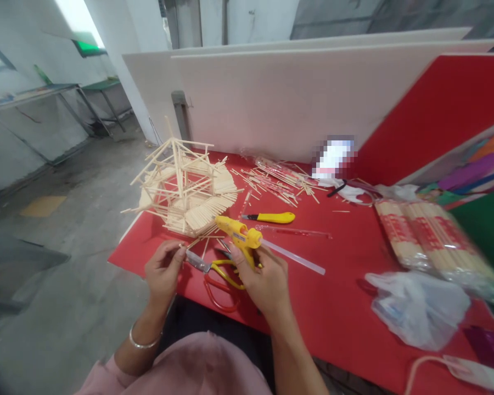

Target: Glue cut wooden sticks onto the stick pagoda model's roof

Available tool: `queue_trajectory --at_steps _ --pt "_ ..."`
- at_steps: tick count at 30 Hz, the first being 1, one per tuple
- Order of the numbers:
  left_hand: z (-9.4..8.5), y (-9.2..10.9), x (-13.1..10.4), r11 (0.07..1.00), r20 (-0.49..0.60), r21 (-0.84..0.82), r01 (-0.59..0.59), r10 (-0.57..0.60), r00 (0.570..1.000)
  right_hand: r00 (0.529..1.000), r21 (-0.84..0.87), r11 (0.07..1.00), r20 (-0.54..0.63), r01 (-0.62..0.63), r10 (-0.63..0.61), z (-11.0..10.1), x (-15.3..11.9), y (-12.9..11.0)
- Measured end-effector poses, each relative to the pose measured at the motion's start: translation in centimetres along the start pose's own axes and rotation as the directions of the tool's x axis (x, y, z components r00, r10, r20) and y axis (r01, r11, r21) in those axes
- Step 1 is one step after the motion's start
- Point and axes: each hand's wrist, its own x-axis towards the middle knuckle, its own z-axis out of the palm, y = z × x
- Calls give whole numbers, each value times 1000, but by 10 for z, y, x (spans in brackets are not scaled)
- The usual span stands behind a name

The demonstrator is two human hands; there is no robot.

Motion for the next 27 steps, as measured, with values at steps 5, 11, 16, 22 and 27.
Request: queue_trajectory --at_steps 5,11,16,22,27 --pt "2 3 -2 999 18 -17 -45 45 999 1000 18 1000 -2 9 -9 9 4 -3" --pt "0 1 -4 1000 7 -8 -16 16 1000 999 35 999 22 -27 27 6 2 -3" --pt "5 0 -4 999 25 -37 -18 19 1000 1000 41 999 11 -12 12 -2 -1 -2" --pt "-1 -7 -4 1000 28 -1 -13 13 1000 999 -4 999 9 35 -35 7 0 -6" --pt "-2 -7 -4 1000 6 -2 -12 12 1000 998 -54 997 -5 56 -56 7 -3 -4"
